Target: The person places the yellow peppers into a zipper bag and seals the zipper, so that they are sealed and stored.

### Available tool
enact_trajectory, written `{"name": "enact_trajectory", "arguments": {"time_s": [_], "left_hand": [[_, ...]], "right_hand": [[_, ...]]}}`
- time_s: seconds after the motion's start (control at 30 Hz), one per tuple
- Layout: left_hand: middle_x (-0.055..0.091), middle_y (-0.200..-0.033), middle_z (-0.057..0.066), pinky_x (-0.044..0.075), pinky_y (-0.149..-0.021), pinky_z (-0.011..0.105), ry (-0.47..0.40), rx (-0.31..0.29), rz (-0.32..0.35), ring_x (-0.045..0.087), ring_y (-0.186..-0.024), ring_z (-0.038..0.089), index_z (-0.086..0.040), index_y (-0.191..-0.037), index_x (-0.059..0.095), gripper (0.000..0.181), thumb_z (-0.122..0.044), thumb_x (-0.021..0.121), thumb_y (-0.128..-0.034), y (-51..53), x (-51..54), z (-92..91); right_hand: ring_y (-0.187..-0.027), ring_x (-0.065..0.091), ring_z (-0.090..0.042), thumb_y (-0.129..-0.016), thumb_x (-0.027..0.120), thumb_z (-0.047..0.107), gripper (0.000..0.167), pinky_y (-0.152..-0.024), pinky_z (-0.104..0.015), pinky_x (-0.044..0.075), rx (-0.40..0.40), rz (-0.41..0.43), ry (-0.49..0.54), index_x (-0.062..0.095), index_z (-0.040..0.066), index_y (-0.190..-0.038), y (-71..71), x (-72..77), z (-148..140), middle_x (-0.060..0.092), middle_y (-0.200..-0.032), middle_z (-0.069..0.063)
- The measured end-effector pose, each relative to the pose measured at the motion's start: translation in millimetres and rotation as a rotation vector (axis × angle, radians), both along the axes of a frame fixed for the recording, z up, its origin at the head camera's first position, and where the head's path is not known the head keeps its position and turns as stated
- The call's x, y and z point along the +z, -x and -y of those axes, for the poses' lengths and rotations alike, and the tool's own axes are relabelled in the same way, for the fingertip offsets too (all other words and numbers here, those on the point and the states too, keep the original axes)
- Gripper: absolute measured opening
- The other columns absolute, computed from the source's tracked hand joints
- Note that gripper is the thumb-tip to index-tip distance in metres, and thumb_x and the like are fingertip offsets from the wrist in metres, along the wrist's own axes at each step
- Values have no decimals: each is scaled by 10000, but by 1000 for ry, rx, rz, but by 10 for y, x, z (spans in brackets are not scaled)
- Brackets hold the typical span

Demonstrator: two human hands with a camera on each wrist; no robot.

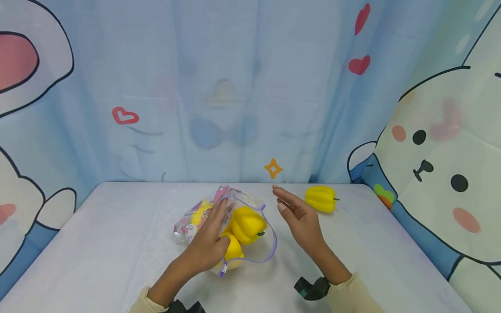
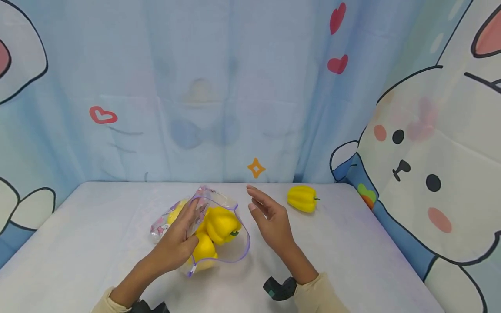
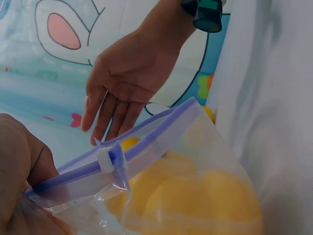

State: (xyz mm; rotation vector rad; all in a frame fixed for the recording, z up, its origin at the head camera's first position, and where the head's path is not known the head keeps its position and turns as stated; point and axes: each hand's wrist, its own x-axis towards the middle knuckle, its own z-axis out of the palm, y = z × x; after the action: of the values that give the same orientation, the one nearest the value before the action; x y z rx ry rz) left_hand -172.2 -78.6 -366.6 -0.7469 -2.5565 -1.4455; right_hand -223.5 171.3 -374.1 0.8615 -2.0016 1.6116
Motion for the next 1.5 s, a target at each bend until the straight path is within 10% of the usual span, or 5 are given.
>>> {"name": "enact_trajectory", "arguments": {"time_s": [0.4, 1.1, 1.5], "left_hand": [[-29, -1617, 22, 75, -1162, 443, -11, 2, 49, 4, -1462, 180, -47, -1556, 68, 812, 15, 472, -854, -2, 15, 8], [-19, -1617, -5, 113, -1160, 423, -5, 6, 35, 17, -1464, 159, -63, -1560, 75, 801, 25, 469, -868, 12, 2, 28], [-10, -1622, 38, 107, -1160, 417, -8, 1, 33, 17, -1464, 165, -47, -1556, 78, 797, 36, 464, -864, -1, 16, 17]], "right_hand": [[-1315, 451, -264, -967, 579, 83, 404, -972, -206, 423, -150, 150, -129, 540, -8, -1358, 340, -16, -393, 531, -1392, -119], [-1351, 318, -468, -976, 552, 379, 620, -1021, -594, 353, -564, 362, -393, 373, 105, -1503, 939, -379, -1294, 324, -1519, -230], [-1425, 78, -471, -908, 562, 565, 919, -1060, -687, 173, -532, 671, -342, 93, 141, -1575, 979, -467, -1475, 50, -1600, -208]]}}
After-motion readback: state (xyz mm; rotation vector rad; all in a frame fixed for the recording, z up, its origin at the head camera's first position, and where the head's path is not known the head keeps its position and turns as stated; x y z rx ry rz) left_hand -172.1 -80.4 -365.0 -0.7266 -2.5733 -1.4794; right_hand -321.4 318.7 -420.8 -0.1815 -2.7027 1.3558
